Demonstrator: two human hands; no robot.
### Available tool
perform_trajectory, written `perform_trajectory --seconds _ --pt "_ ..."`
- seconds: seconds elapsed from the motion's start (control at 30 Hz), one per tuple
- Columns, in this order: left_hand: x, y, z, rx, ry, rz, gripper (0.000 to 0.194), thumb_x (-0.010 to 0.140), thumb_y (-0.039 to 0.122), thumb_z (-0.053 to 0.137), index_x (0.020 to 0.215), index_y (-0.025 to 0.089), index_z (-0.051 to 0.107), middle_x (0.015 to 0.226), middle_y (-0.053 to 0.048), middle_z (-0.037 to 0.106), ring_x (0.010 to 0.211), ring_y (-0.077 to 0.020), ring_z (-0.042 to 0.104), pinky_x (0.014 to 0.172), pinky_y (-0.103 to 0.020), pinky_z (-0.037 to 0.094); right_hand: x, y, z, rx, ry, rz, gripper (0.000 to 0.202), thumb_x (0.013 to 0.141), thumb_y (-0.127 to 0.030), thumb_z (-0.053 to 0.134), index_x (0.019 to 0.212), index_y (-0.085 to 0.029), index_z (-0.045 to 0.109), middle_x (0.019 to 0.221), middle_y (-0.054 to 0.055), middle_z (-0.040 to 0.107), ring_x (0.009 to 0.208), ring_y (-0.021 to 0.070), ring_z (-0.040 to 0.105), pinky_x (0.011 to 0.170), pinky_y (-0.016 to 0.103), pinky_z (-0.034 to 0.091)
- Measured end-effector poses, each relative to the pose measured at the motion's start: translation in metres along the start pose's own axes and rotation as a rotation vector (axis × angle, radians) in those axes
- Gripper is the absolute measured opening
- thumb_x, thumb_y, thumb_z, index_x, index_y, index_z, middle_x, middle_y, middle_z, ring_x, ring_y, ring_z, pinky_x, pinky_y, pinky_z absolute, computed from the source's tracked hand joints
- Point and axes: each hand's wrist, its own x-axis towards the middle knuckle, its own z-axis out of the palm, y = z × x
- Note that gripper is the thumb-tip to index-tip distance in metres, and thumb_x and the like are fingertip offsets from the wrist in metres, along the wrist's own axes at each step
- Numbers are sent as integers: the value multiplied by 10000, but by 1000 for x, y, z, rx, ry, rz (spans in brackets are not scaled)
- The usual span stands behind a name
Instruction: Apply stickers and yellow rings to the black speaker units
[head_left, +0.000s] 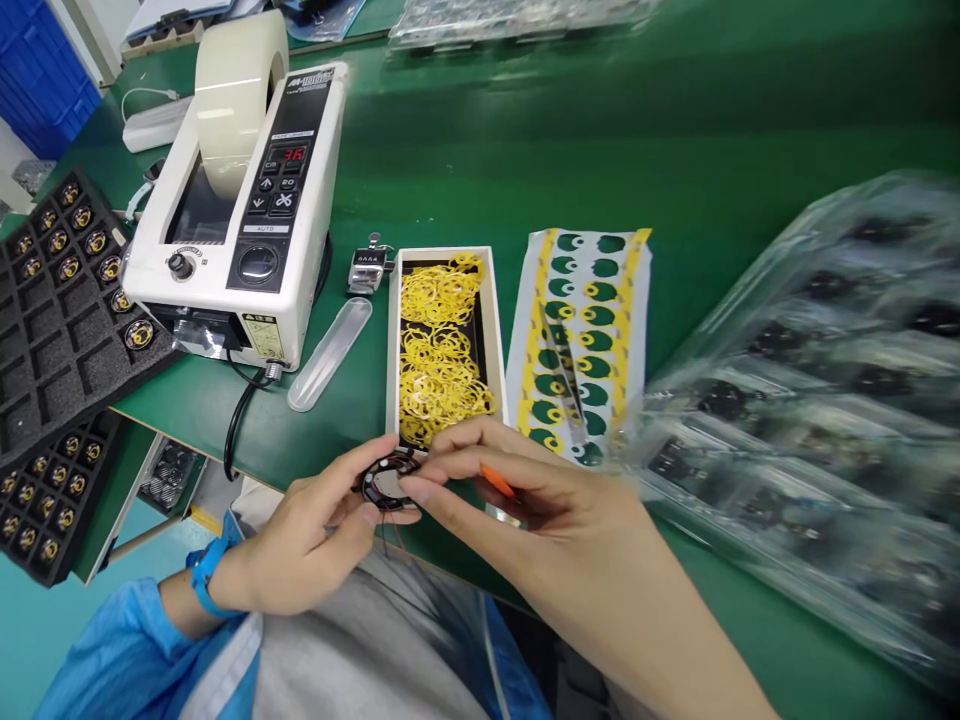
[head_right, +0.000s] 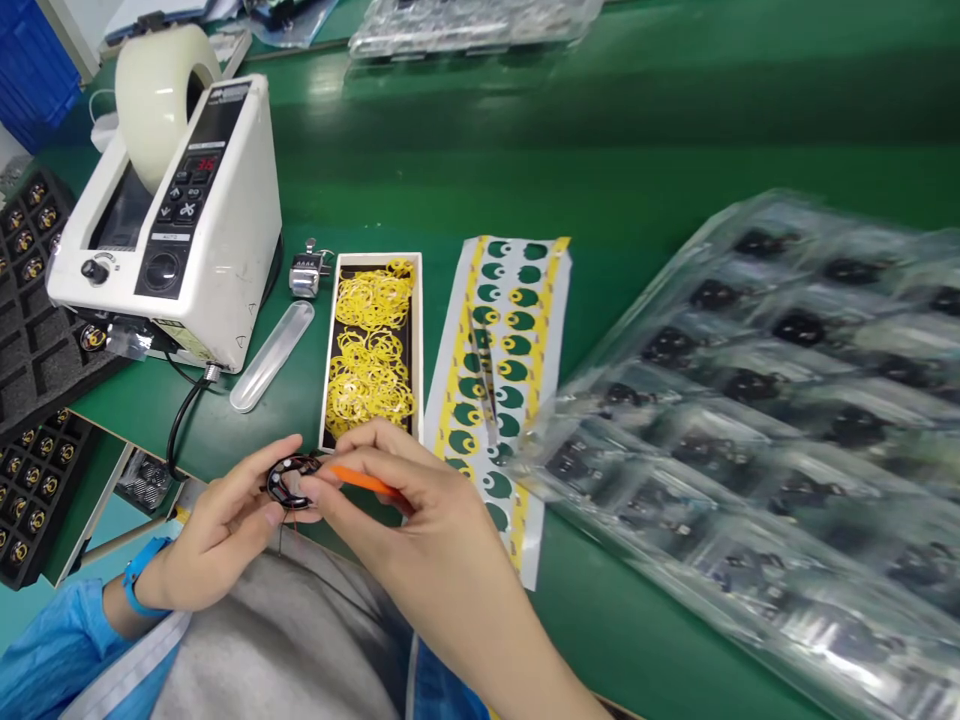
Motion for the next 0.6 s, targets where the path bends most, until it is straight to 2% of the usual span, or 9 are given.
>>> perform_trajectory --seconds 0.13,0.23,0.33,0.47,0.6 --pt "-2 -4 2 -80 23 -37 495 990 257 490 1482 201 501 856 -46 635 692 -149 574 796 -347 630 -4 -2 10 -86 119 -85 143 901 -214 681 764 -248 703 802 7 649 698 138 656 587 198 540" --pt "-1 -6 5 -200 29 -38 461 1003 324 507 1449 211 526 913 -63 653 835 -187 645 860 -373 627 -7 -2 14 -153 142 -119 140 910 -174 662 794 -250 681 810 -1 633 708 135 651 595 204 532" --pt "2 -7 9 -347 58 11 401 992 368 564 1365 218 572 964 -60 681 903 -178 673 901 -347 618 -8 -3 16 -202 146 -127 134 911 -162 659 804 -241 669 831 8 628 722 145 653 594 218 534" --pt "8 -7 16 -410 189 16 296 970 381 619 1197 191 634 921 -41 702 844 -135 679 826 -253 623 -11 -5 20 -260 155 -142 117 907 -129 648 861 -235 669 877 14 640 777 155 663 646 236 549" --pt "11 -6 18 -415 270 6 300 937 432 658 1095 178 645 854 -31 711 770 -127 680 741 -228 627 -15 -7 24 -337 183 -159 123 915 -138 652 841 -225 605 885 14 640 789 157 662 650 255 534"
